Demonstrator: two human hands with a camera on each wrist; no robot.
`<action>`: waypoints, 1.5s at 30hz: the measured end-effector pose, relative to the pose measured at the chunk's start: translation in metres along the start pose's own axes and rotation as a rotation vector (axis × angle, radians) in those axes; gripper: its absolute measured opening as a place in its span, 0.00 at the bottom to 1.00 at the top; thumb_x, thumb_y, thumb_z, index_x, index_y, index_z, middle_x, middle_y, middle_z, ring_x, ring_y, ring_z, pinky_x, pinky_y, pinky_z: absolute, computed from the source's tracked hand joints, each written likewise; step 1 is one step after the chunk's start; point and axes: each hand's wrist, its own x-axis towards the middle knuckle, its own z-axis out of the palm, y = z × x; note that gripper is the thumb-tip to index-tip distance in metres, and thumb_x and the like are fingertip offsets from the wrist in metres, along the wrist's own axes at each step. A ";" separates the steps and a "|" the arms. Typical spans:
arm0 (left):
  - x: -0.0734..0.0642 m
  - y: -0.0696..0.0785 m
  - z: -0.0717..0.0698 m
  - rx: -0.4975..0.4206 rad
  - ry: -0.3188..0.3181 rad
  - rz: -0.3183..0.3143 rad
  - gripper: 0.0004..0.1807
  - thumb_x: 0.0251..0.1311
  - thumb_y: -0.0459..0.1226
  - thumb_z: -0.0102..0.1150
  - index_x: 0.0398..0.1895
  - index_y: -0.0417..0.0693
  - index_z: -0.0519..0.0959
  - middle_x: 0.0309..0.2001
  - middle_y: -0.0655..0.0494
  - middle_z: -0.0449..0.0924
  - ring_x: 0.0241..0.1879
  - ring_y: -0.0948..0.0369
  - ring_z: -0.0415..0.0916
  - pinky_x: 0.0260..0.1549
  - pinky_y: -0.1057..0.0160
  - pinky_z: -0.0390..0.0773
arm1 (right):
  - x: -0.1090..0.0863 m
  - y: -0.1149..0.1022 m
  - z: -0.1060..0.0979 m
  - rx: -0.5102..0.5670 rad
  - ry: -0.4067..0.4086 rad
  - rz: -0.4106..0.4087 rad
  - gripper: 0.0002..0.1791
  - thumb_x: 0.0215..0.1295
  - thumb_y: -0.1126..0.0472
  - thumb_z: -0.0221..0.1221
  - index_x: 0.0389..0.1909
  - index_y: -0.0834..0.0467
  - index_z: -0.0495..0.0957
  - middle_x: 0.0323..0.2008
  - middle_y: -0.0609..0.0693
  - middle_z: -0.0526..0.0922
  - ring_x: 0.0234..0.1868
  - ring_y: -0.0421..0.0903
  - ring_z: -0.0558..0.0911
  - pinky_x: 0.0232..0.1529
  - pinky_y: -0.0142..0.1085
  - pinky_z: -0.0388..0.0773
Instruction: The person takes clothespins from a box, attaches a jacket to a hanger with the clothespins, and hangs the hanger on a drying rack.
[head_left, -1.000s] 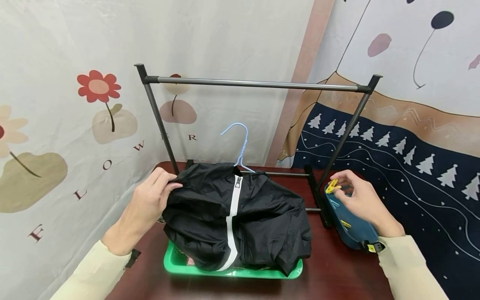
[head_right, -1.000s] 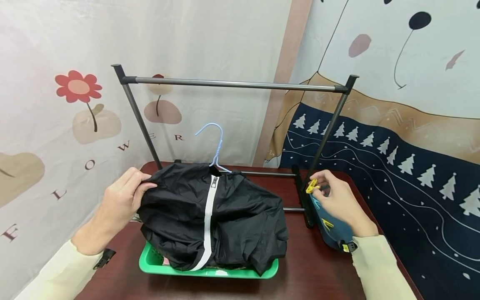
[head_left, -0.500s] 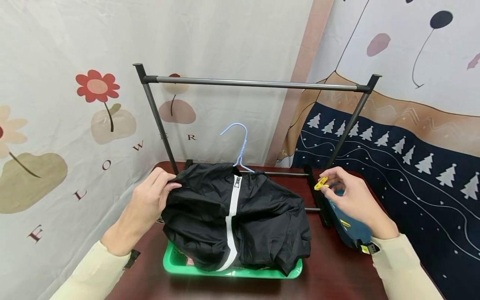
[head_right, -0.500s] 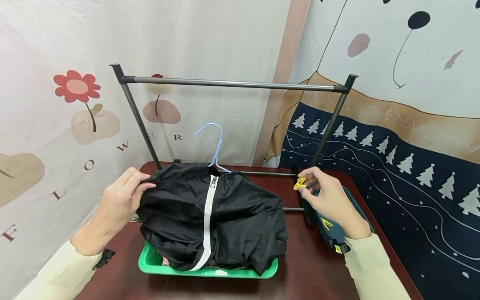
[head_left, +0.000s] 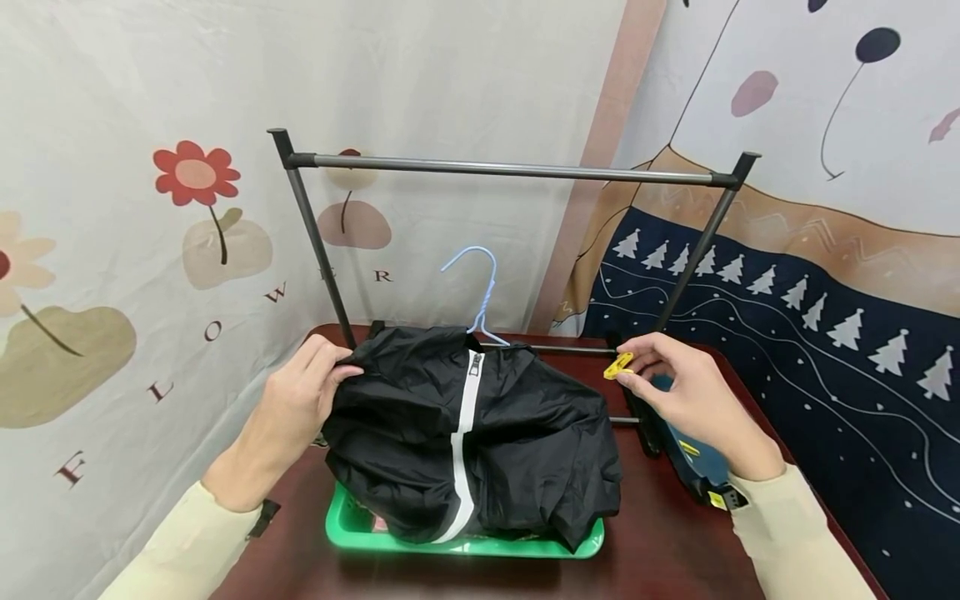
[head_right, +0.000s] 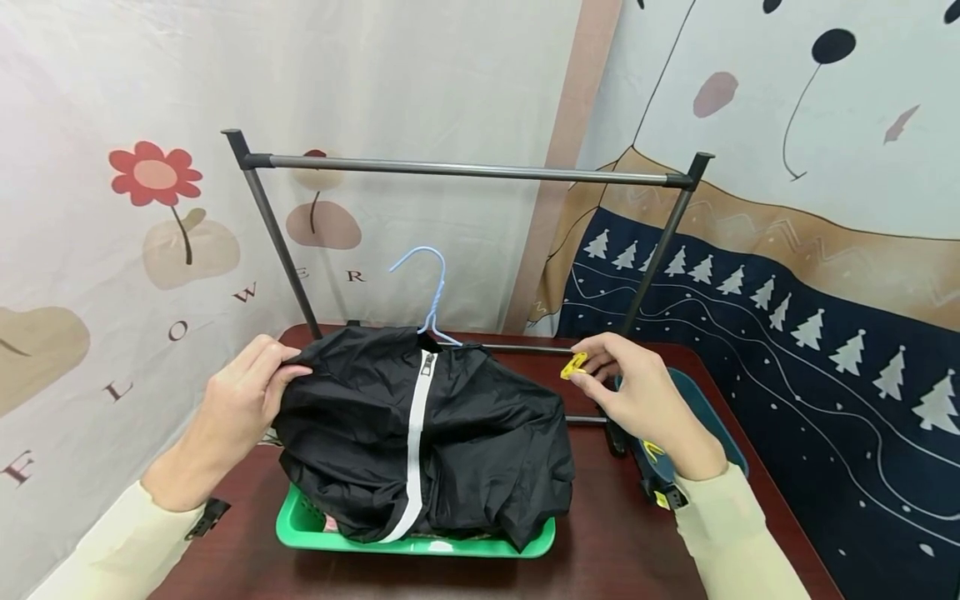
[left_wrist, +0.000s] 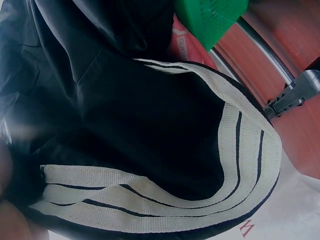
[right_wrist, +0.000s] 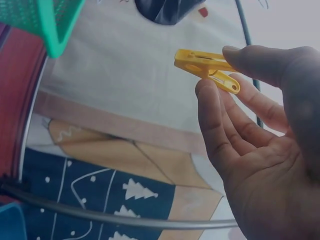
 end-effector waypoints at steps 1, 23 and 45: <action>0.000 0.000 0.000 0.002 0.000 -0.001 0.24 0.91 0.48 0.56 0.46 0.32 0.84 0.39 0.43 0.78 0.34 0.56 0.78 0.36 0.60 0.86 | 0.001 -0.002 0.000 0.002 0.004 -0.008 0.23 0.69 0.71 0.80 0.61 0.57 0.87 0.48 0.49 0.94 0.42 0.33 0.88 0.49 0.21 0.88; 0.016 0.008 0.001 0.059 0.088 -0.095 0.22 0.91 0.44 0.56 0.46 0.30 0.82 0.39 0.39 0.80 0.35 0.48 0.82 0.36 0.53 0.85 | 0.033 -0.048 0.000 0.076 0.067 -0.194 0.26 0.64 0.76 0.81 0.62 0.60 0.88 0.49 0.50 0.95 0.40 0.35 0.90 0.46 0.19 0.87; 0.026 0.017 0.010 0.036 0.066 -0.106 0.23 0.90 0.45 0.54 0.48 0.30 0.83 0.41 0.38 0.89 0.37 0.45 0.91 0.37 0.47 0.90 | 0.075 -0.090 0.023 0.195 -0.015 -0.291 0.25 0.71 0.72 0.78 0.66 0.61 0.87 0.56 0.51 0.94 0.47 0.40 0.92 0.54 0.25 0.90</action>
